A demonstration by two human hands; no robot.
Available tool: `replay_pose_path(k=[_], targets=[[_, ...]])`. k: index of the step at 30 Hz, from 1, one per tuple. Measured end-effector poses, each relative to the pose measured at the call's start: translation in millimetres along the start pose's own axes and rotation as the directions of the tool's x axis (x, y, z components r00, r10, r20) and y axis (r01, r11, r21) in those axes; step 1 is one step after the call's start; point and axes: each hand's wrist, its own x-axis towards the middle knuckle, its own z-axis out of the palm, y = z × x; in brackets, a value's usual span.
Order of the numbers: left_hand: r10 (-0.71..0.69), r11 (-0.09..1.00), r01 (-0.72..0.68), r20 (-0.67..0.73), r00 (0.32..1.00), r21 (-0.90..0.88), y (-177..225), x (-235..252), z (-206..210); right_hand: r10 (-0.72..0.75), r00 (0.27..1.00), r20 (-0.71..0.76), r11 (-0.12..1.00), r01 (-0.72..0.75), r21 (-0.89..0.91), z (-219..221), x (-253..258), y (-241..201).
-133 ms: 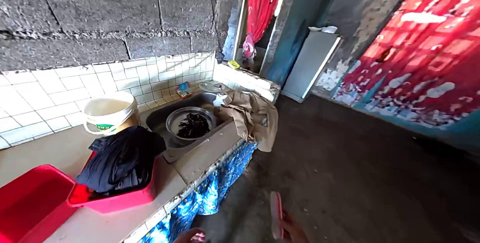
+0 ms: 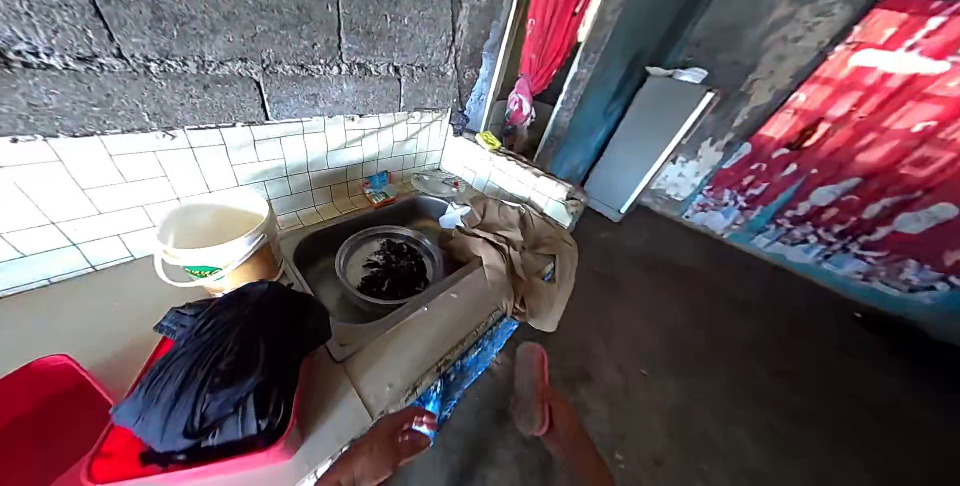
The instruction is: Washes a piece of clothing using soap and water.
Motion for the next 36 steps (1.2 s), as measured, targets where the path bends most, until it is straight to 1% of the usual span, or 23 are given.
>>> replay_pose_path(k=[2, 4, 7, 11, 14, 18, 20, 23, 25, 27, 29, 30, 31, 33, 36], targets=[[0.043, 0.999, -0.044, -0.101, 0.994, -0.007, 29.5, 29.7, -22.8, -0.012, 0.998, 0.063, 0.998, 0.015, -0.056, 34.0, 46.5, -24.4], [0.040, 0.999, -0.037, -0.215, 0.976, 0.016, 47.6, 55.4, -42.1, -0.037, 0.990, 0.137, 0.978, 0.064, -0.200, 62.3, 84.6, -41.5], [0.004, 1.000, -0.002, -0.367, 0.930, 0.008, 62.5, 90.6, -67.4, -0.077, 0.965, 0.252, 0.896, 0.178, -0.407, 103.0, 134.3, -61.9], [-0.060, 0.995, 0.094, -0.535, 0.843, 0.038, 72.9, 134.4, -100.2, -0.038, 0.933, 0.358, 0.800, 0.243, -0.548, 154.3, 200.1, -87.5], [-0.069, 0.979, 0.179, -0.662, 0.746, 0.099, 66.3, 172.2, -128.5, 0.003, 0.899, 0.439, 0.681, 0.319, -0.659, 187.1, 255.1, -96.8], [-0.153, 0.947, 0.317, -0.796, 0.585, 0.051, 50.4, 227.6, -160.7, 0.051, 0.837, 0.545, 0.497, 0.452, -0.741, 217.6, 328.1, -90.1], [-0.218, 0.887, 0.460, -0.838, 0.499, 0.044, 38.9, 252.2, -172.1, 0.096, 0.822, 0.562, 0.416, 0.479, -0.773, 229.8, 354.4, -81.2], [-0.329, 0.757, 0.654, -0.871, 0.364, -0.012, 34.1, 283.6, -178.2, 0.182, 0.808, 0.561, 0.293, 0.500, -0.815, 249.5, 381.7, -69.3], [-0.388, 0.694, 0.717, -0.875, 0.289, -0.071, 32.7, 301.1, -177.4, 0.214, 0.786, 0.580, 0.228, 0.537, -0.812, 261.1, 391.9, -60.1], [-0.412, 0.669, 0.734, -0.881, 0.233, -0.119, 24.9, 315.3, -177.4, 0.235, 0.761, 0.605, 0.182, 0.577, -0.796, 271.0, 399.3, -48.6], [-0.406, 0.663, 0.737, -0.891, 0.201, -0.136, 15.5, 325.9, -181.1, 0.257, 0.751, 0.609, 0.157, 0.589, -0.793, 278.4, 407.1, -38.0], [-0.404, 0.658, 0.741, -0.893, 0.198, -0.134, 12.1, 329.5, -183.4, 0.270, 0.754, 0.599, 0.151, 0.581, -0.800, 279.9, 410.7, -33.3], [-0.410, 0.649, 0.750, -0.889, 0.203, -0.128, 10.1, 332.1, -186.6, 0.284, 0.763, 0.581, 0.154, 0.561, -0.813, 280.6, 414.6, -28.5], [-0.446, 0.616, 0.781, -0.863, 0.238, -0.103, 8.1, 334.2, -194.9, 0.315, 0.785, 0.534, 0.165, 0.509, -0.845, 280.8, 420.8, -20.2], [-0.502, 0.575, 0.815, -0.818, 0.281, -0.072, 4.1, 333.3, -207.0, 0.352, 0.795, 0.494, 0.157, 0.470, -0.869, 279.4, 426.8, -7.7]])
